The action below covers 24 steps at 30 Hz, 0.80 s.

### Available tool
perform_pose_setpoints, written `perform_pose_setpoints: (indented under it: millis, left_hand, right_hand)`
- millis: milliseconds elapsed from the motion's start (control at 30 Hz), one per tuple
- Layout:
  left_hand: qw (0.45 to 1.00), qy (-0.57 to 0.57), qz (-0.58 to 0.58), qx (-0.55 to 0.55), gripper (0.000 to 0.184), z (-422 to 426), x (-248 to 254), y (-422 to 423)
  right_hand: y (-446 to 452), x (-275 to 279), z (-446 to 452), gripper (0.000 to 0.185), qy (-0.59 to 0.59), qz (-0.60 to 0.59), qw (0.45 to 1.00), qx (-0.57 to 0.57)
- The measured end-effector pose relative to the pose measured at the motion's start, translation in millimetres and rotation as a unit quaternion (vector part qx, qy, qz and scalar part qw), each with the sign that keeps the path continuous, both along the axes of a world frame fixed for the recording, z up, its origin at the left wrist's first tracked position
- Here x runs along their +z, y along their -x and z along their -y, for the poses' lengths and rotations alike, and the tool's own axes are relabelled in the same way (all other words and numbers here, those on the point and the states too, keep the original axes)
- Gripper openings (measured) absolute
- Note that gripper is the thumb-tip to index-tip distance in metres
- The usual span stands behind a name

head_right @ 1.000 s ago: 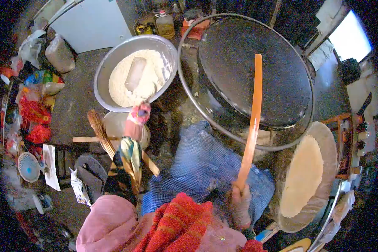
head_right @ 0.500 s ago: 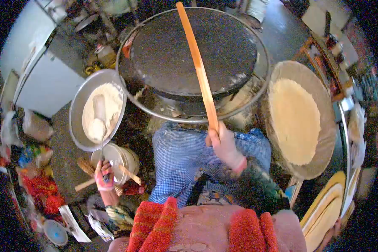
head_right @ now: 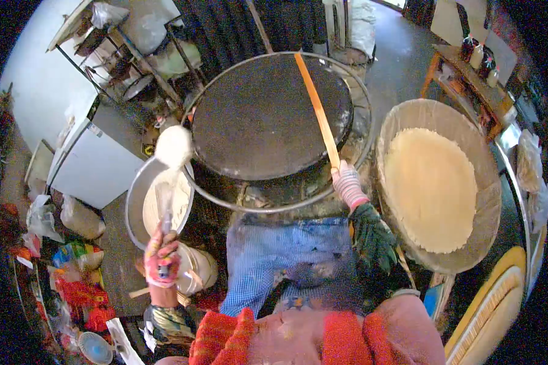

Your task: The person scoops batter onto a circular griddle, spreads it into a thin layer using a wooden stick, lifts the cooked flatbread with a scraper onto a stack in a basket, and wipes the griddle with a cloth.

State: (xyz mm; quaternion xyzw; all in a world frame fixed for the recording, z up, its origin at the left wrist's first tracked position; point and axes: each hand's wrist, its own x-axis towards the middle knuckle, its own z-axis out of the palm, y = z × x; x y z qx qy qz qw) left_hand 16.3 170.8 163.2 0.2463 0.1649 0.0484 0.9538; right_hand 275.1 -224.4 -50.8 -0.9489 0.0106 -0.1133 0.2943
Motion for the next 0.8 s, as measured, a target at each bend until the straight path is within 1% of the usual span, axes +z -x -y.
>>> perform_pose_setpoints:
  millis: [67,100,133,167,200,233,267,300,333,367,400,467,533,567,600,633,667,700,767,800]
  left_hand:
    - [0.994,-0.081,0.009,-0.069,0.043,36,1,-28]
    - [0.982,-0.151,0.014,-0.113,0.049,49,-2,-42]
    - [0.963,-0.22,0.021,-0.156,0.056,61,-7,-58]
    - [0.935,-0.309,-0.007,-0.17,0.061,71,-10,-72]
    - [0.9,-0.395,-0.034,-0.183,0.066,84,-15,-85]
    - [0.851,-0.492,-0.041,-0.18,0.064,100,-18,-101]
    - [0.744,-0.646,-0.014,-0.172,0.056,108,-25,-111]
    - [0.641,-0.749,0.124,-0.111,0.055,100,-61,-130]
    - [0.513,-0.818,0.259,-0.042,0.055,91,-90,-148]
    - [0.466,-0.85,0.232,-0.077,0.057,93,-87,-152]
    - [0.467,-0.848,0.237,-0.079,0.057,94,-85,-157]
    - [0.283,-0.932,0.103,-0.202,0.057,94,-82,-168]
    - [0.234,-0.946,0.109,-0.198,0.053,90,-76,-170]
    - [0.226,-0.948,0.109,-0.198,0.052,86,-75,-169]
    - [0.219,-0.95,0.107,-0.198,0.052,86,-70,-165]
    - [0.225,-0.952,0.122,-0.166,0.053,85,-72,-162]
    - [0.225,-0.952,0.12,-0.169,0.053,85,-73,-158]
    - [0.247,-0.949,0.139,-0.141,0.056,84,-72,-154]
    - [0.287,-0.937,0.174,-0.094,0.06,76,-80,-149]
    - [0.288,-0.937,0.174,-0.096,0.06,74,-81,-148]
  right_hand:
    - [-7,-21,4,0.027,-0.011,0.023,1.0,0.011]
    - [-4,-22,2,0.028,-0.025,0.038,0.999,0.007]
    - [-3,-19,-3,0.024,-0.047,0.039,0.998,0.009]
    - [2,-15,-2,0.02,-0.134,0.01,0.991,0.023]
    - [13,5,-8,0.017,-0.219,-0.019,0.975,0.037]
    - [16,4,-12,0.012,-0.27,0.014,0.962,0.043]
    - [19,3,-14,0.013,-0.368,-0.053,0.927,0.036]
    - [23,4,-14,0.014,-0.401,-0.061,0.913,0.038]
    - [23,7,-16,0.015,-0.433,-0.068,0.898,0.042]
    - [27,19,-18,0.016,-0.456,-0.093,0.885,0.027]
    - [29,25,-17,0.02,-0.485,-0.087,0.869,0.041]
    - [21,15,-8,0.022,-0.439,-0.061,0.896,0.038]
    - [11,20,6,0.021,-0.368,-0.054,0.928,0.03]
    - [6,24,13,0.02,-0.323,-0.026,0.945,0.038]
    - [2,26,16,0.02,-0.323,-0.029,0.945,0.036]
    - [-1,26,17,0.019,-0.306,-0.032,0.951,0.024]
    - [-3,26,14,0.019,-0.29,-0.033,0.956,0.014]
    - [-2,21,6,0.017,-0.241,-0.01,0.97,0.013]
    - [2,13,-4,0.017,-0.231,-0.005,0.973,0.014]
    - [5,17,-8,0.017,-0.218,0.005,0.976,0.012]
